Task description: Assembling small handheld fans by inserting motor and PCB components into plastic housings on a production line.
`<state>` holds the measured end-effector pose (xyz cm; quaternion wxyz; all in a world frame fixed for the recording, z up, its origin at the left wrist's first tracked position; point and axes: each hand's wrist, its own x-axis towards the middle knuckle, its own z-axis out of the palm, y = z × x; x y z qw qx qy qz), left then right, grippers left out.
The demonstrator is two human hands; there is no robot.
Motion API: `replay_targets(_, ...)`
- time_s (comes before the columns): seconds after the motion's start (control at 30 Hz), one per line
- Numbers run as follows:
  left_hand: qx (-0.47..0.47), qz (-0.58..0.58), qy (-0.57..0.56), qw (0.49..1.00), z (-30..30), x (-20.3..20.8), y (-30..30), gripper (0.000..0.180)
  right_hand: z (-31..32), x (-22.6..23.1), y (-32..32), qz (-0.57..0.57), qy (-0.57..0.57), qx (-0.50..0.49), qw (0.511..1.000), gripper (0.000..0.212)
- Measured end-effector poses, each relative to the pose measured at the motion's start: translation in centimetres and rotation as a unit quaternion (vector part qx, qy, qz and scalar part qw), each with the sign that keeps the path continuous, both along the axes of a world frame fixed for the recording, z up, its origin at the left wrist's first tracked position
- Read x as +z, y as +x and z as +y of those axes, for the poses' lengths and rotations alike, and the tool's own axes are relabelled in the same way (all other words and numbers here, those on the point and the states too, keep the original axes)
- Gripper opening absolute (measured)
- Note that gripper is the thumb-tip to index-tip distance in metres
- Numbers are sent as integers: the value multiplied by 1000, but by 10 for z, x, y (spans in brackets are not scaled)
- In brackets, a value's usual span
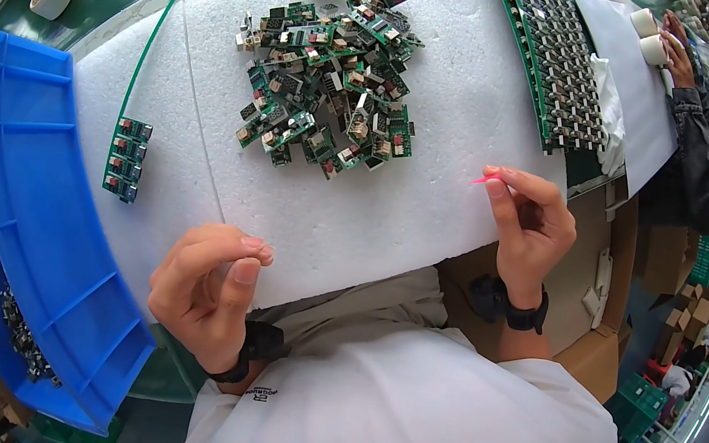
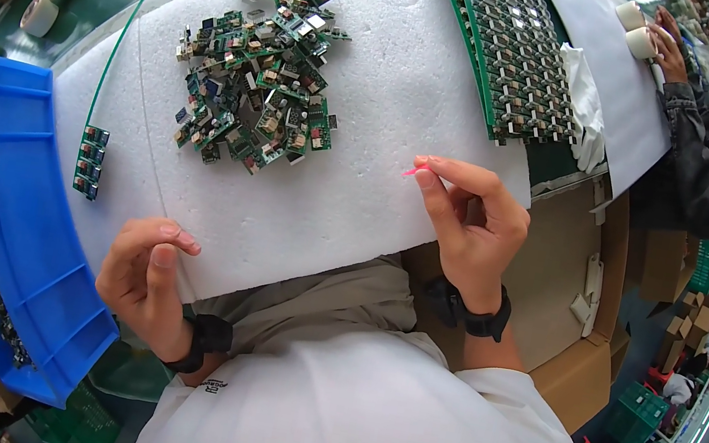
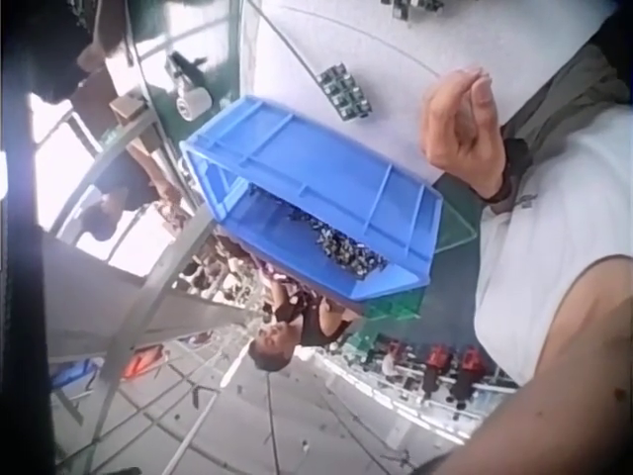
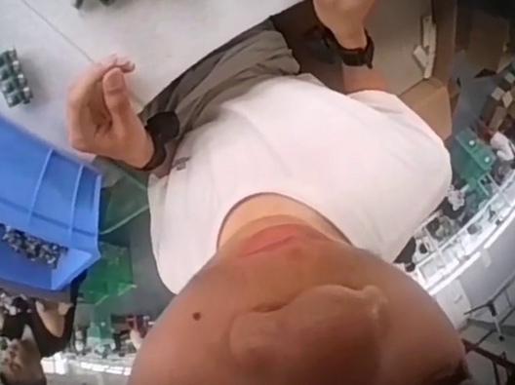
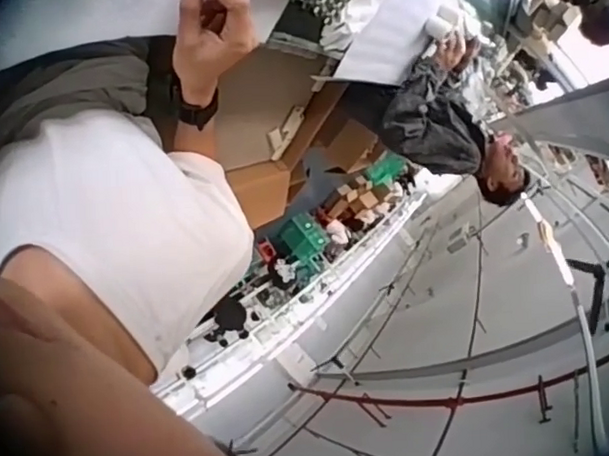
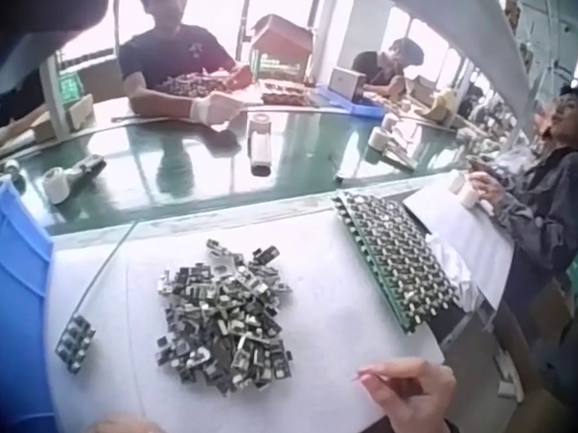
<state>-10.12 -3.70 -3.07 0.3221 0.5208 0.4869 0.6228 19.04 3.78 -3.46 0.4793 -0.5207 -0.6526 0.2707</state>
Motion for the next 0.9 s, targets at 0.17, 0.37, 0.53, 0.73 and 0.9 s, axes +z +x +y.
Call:
replay_targets(0.17, 3, -2, 1, 1000, 0, -1, 2, 8, 4, 11, -1, 61, -55, -10, 997, 12)
replay_targets(0.37, 6, -2, 2, 1000, -3, -2, -1, 8, 16, 14, 6, 169, -119, -18, 978, 16)
replay_targets(0.53, 6, -1, 5, 1000, -3, -3, -1, 8, 13, 10, 7, 163, -104, -15, 981, 13)
replay_targets(0.73, 6, -6, 8, 1000, 0, -3, 2, 8, 8, 3, 6, 23, -35, 32, 999, 11)
replay_targets(0.9, 6, -2, 6, 1000, 0, -5, 1, 7, 6, -4, 5, -22, 4, 51, 998, 17)
